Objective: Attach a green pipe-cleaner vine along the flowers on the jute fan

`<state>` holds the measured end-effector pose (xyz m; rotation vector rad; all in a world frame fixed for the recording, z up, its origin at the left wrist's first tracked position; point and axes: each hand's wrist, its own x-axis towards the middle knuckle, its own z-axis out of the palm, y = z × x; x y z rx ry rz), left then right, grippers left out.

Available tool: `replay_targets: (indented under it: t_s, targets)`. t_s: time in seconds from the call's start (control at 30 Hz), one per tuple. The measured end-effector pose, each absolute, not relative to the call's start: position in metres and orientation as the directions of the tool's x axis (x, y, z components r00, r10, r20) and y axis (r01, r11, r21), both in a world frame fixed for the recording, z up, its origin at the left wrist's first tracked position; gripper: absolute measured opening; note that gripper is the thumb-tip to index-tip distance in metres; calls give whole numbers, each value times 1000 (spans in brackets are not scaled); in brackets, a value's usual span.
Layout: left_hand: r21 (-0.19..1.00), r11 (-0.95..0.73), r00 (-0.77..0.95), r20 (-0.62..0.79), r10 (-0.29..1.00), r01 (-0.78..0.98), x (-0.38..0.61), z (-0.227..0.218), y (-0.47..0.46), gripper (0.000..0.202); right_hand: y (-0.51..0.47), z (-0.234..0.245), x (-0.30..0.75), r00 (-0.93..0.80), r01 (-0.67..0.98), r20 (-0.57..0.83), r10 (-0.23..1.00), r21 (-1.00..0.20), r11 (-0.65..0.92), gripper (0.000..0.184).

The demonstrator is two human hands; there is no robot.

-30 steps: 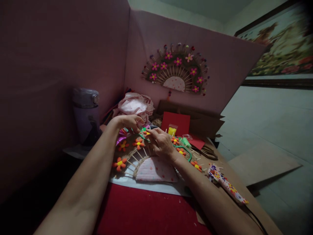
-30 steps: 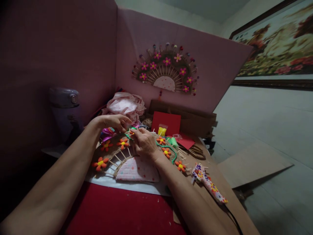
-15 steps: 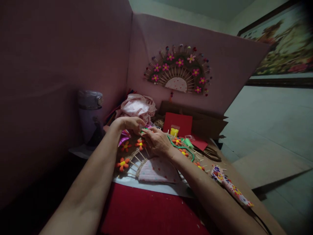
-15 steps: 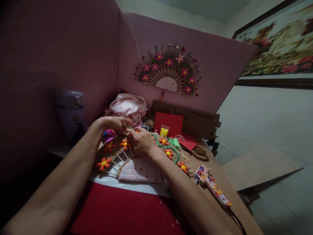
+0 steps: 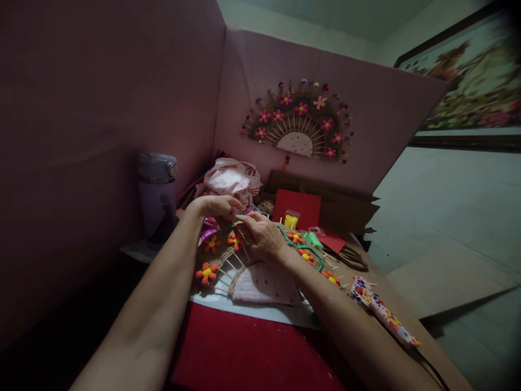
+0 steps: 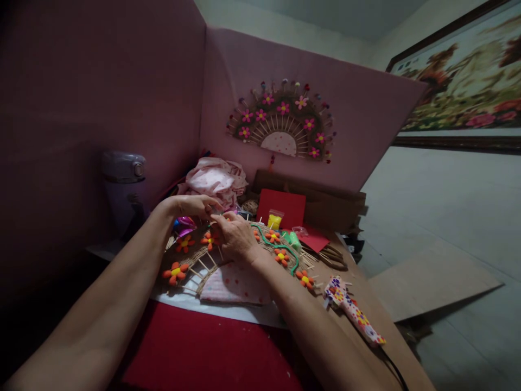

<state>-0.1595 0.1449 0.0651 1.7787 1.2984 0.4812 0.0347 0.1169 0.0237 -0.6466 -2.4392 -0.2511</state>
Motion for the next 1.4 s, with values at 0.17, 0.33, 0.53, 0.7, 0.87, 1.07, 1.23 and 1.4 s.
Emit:
replay_targets:
  t_s: [0.17,0.33,0.53,0.7,0.87,1.07,1.23,1.4]
  targets:
    - [845,-33,348,-184,919,533,-158,67,140,49,121,19,32,-708,476,609,358,36,879,37]
    - [886,8,380,-207,902,464,-162,67,141,62,120,21,30,-749,431,576,326,51,901,35]
    - [914,14,405,-193,894,406,-167,64,146,67,117,26,32,-783,390,545,300,54,919,34]
    - [902,18,393,-206,896,431,-166,62,150,65,114,30,34,-707,439,591,388,-63,896,32]
    - [897,22,370,-205,906,441,-164,61,149,62,117,26,31,-756,395,569,325,0,919,38]
    - [914,29,403,-206,892,405,-164,63,145,62,121,21,28,-771,378,563,298,28,925,40]
    - [912,23,391,-198,899,409,-165,61,146,61,114,28,29,-716,389,593,368,-99,916,34]
    - [908,57,373,-227,900,415,-164,60,147,62,114,25,28,-759,413,546,354,-16,910,39]
